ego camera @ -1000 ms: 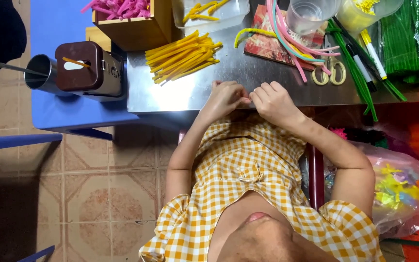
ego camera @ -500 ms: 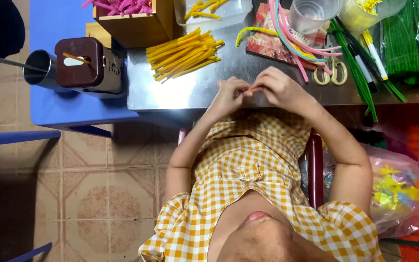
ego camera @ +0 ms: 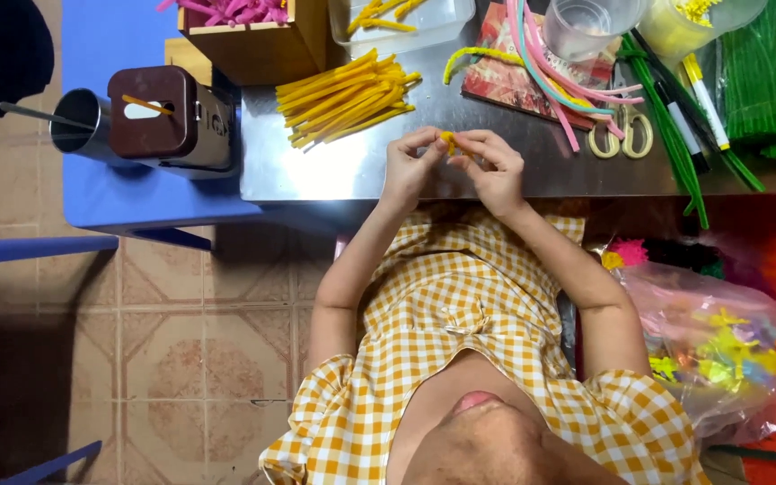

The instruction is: The person is picking up small yellow pipe cleaner segments and manipulating them with their fingers to bend or shape them.

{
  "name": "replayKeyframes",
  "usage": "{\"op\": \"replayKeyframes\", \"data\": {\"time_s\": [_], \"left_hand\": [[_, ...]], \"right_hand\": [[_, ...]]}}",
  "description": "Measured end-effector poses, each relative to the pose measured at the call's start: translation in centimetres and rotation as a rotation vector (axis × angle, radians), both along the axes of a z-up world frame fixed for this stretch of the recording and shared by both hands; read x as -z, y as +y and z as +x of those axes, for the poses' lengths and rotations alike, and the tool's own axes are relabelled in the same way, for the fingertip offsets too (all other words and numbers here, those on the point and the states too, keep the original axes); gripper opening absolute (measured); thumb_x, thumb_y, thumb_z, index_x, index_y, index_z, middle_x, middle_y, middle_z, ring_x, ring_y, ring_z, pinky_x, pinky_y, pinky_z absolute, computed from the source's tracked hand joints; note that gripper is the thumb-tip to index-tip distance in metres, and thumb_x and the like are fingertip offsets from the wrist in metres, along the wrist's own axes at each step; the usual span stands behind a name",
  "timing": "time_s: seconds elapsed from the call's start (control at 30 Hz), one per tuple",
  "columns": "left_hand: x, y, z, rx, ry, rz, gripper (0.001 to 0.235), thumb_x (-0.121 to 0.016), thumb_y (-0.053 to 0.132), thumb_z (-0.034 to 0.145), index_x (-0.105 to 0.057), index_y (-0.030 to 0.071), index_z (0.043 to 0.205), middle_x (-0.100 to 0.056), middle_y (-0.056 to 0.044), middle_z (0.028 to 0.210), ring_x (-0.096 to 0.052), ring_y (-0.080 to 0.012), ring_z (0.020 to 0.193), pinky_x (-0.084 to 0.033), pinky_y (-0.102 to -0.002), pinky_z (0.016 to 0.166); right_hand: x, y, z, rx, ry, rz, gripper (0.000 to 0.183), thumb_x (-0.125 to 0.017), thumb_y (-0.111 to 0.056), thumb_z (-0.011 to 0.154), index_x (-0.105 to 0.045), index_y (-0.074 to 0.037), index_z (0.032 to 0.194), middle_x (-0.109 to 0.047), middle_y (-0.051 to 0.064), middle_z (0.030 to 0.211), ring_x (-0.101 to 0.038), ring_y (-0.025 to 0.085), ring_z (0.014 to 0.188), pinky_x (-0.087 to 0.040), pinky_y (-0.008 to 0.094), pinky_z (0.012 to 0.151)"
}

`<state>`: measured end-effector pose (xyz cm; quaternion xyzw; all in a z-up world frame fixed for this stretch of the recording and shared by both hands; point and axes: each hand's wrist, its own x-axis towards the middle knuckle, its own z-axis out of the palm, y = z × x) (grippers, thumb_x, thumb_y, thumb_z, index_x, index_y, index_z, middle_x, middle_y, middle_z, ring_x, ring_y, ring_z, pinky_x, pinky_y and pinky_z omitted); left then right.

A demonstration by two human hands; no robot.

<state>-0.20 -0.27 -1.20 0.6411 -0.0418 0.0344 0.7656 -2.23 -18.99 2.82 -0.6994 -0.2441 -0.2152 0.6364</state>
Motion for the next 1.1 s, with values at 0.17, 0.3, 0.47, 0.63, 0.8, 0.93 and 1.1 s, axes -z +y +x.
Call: {"op": "replayKeyframes", "data": {"time_s": [0.17, 0.3, 0.47, 0.63, 0.8, 0.93, 1.1], "left_hand": [[-0.4, -0.5, -0.1, -0.051, -0.01, -0.007, 0.025, -0.101, 0.035, 0.118, -0.103, 0.012, 0.127, -0.09, -0.008, 0.128, -0.069, -0.0211, 0.131, -0.054, -0.047, 0.126], [-0.5, 0.8, 0.6, -0.034, -0.038, 0.021, 0.024, -0.105, 0.034, 0.115, -0.102, 0.012, 0.126, -0.089, -0.008, 0.126, -0.064, -0.0216, 0.125, -0.054, -0.046, 0.12], [-5.9, 2.5, -0.4, 0.002, -0.352, 0.55, 0.03, -0.084, 0.042, 0.129, -0.077, 0.018, 0.146, -0.077, -0.003, 0.133, -0.062, -0.0268, 0.121, -0.047, -0.049, 0.113], [-4.6, 3.6, 0.6, 0.118, -0.591, 0.91, 0.023, -0.072, 0.035, 0.133, -0.082, 0.016, 0.126, -0.073, -0.002, 0.117, -0.071, -0.0285, 0.115, -0.056, -0.043, 0.105], [-3.7, 4.7, 1.3, 0.231, -0.633, 0.834, 0.024, -0.079, -0.003, 0.114, -0.074, 0.012, 0.096, -0.066, -0.006, 0.092, -0.075, -0.034, 0.089, -0.064, -0.044, 0.092], [-2.2, 5.1, 1.0, 0.409, -0.419, 0.342, 0.04, -0.073, 0.016, 0.13, -0.081, 0.018, 0.09, -0.071, -0.002, 0.077, -0.069, -0.0258, 0.073, -0.062, -0.038, 0.084], [1.4, 3.2, 0.1, 0.472, -0.102, -0.126, 0.047, -0.063, 0.027, 0.136, -0.087, 0.007, 0.102, -0.069, -0.002, 0.073, -0.062, -0.0133, 0.077, -0.059, -0.035, 0.083]], "right_hand": [[-0.5, 1.1, 0.0, 0.002, 0.039, 0.099, 0.024, -0.096, 0.016, 0.116, -0.094, 0.012, 0.139, -0.089, 0.027, 0.108, -0.086, 0.024, 0.076, -0.072, 0.04, 0.066], [-1.3, 1.1, -0.1, -0.001, 0.027, 0.106, 0.019, -0.091, 0.021, 0.117, -0.093, 0.018, 0.136, -0.087, 0.028, 0.105, -0.086, 0.026, 0.074, -0.071, 0.04, 0.062], [-0.5, -0.1, 0.4, 0.003, 0.028, 0.044, 0.018, -0.091, 0.021, 0.117, -0.095, 0.015, 0.133, -0.087, 0.026, 0.104, -0.086, 0.025, 0.072, -0.068, 0.038, 0.058], [-2.4, -0.4, -0.7, 0.033, 0.029, -0.095, 0.017, -0.091, 0.021, 0.115, -0.095, 0.012, 0.13, -0.092, 0.024, 0.111, -0.093, 0.034, 0.084, -0.073, 0.041, 0.066], [-4.3, -0.7, -0.5, -0.096, 0.019, -0.252, 0.021, -0.089, 0.017, 0.119, -0.097, 0.005, 0.134, -0.094, 0.021, 0.113, -0.095, 0.035, 0.095, -0.076, 0.045, 0.08], [-4.6, -2.0, 0.7, -0.317, -0.045, -0.186, 0.017, -0.088, 0.017, 0.118, -0.098, 0.009, 0.129, -0.094, 0.019, 0.104, -0.093, 0.033, 0.089, -0.073, 0.046, 0.075], [-5.2, -1.5, -0.1, -0.301, -0.315, -0.125, 0.012, -0.09, 0.014, 0.117, -0.094, 0.019, 0.127, -0.09, 0.029, 0.11, -0.087, 0.042, 0.09, -0.071, 0.051, 0.078]]}}
